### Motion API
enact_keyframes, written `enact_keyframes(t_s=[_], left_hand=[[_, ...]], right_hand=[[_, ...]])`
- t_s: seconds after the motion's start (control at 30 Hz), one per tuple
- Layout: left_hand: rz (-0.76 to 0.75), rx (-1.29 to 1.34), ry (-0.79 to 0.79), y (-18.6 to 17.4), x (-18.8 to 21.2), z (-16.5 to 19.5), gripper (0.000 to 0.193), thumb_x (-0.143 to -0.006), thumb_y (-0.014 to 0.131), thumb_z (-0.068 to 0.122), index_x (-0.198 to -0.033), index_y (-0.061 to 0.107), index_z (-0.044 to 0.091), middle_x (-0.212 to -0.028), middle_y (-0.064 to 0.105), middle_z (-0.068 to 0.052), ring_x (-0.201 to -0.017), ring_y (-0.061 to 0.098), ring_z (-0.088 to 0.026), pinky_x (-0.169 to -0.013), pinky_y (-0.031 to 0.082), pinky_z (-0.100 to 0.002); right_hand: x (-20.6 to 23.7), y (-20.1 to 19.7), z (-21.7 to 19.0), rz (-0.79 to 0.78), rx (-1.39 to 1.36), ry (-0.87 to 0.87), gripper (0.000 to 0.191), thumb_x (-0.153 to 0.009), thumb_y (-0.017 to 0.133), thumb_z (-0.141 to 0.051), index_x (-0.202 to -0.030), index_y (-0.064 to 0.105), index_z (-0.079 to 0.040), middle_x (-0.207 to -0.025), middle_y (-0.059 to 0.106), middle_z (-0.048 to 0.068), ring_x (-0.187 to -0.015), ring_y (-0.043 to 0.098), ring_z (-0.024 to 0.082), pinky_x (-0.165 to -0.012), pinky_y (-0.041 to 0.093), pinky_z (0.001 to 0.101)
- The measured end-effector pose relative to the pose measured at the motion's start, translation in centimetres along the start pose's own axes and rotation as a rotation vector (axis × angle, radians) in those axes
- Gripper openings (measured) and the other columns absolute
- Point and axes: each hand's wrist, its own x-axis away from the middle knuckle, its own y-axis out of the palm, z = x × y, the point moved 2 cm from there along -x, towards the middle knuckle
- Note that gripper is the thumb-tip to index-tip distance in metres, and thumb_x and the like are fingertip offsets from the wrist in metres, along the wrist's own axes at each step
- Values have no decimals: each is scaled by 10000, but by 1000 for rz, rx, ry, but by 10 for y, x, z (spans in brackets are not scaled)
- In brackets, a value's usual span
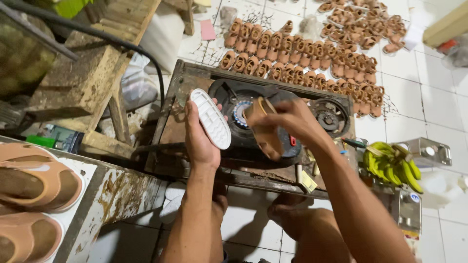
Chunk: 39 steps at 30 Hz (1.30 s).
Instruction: The person holds a sandal over a gas burner flame to heat it, then presses and shapes the sandal against a curved wooden form by hand. They repeat the heating and pressing on different spots, then place the finished sandal on the floor among rows of completed sandals.
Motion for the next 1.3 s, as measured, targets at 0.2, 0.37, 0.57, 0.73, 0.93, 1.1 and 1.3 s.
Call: enact_keyframes(t_s=[0.2,0.37,0.57,0.73,0.93,1.1,1.3], left_hand=[[-153,50,-250,28,81,-21,668,-1047,381,552,-1481,483,54,-1346,613,-136,-1177,618,-263,-976,544,-465],[-263,29,-421,27,185,-28,661,-1038,323,538,-1552,385,126,-1372,600,-156,-1169,623,-270,-980,533,-466],[-369,-40,-458,31,249,-23,668,-1056,370,504,-1594,310,113,-1396,572,-191,-1167,623,-285,-935,536,-470],[-434,-100,-353,44,280,-15,632,-1100,402,404,-1617,290,58,-1475,534,-253,-1333,574,-296,-1145,470,-414],[-473,-188,-347,47,302,-11,584,-1088,372,361,-1593,272,87,-1508,511,-264,-1352,566,-314,-1133,473,-428],[-490,-258,-258,47,308,-13,548,-1113,368,348,-1565,340,40,-1486,538,-264,-1343,571,-307,-1147,465,-428],[-441,-257,-214,45,313,-19,528,-1120,362,316,-1534,378,-10,-1418,593,-240,-1300,599,-297,-1144,463,-424]], right_hand=[[162,45,79,-256,-1874,118,619,-995,528,-479,-1437,505,-47,-1327,630,211,-1131,665,329,-951,542,468],[261,77,96,60,-1886,98,672,-1001,485,-456,-1470,448,23,-1383,571,269,-1209,614,382,-1039,494,520],[322,69,84,56,-1730,4,661,-945,514,-287,-1501,403,53,-1410,583,260,-1255,608,372,-1049,479,472],[353,76,76,471,-942,0,847,-774,733,-25,-1545,382,-22,-1296,649,181,-1089,691,271,-904,580,392],[372,91,56,578,-727,-236,861,-717,860,-14,-1484,471,-3,-1354,632,143,-1160,674,203,-938,594,316],[373,90,51,577,-749,-302,845,-728,868,-40,-1479,483,6,-1387,609,143,-1218,634,200,-997,558,318],[372,88,51,610,-607,-352,811,-725,880,-67,-1445,515,18,-1409,598,146,-1271,607,219,-1046,520,336]])
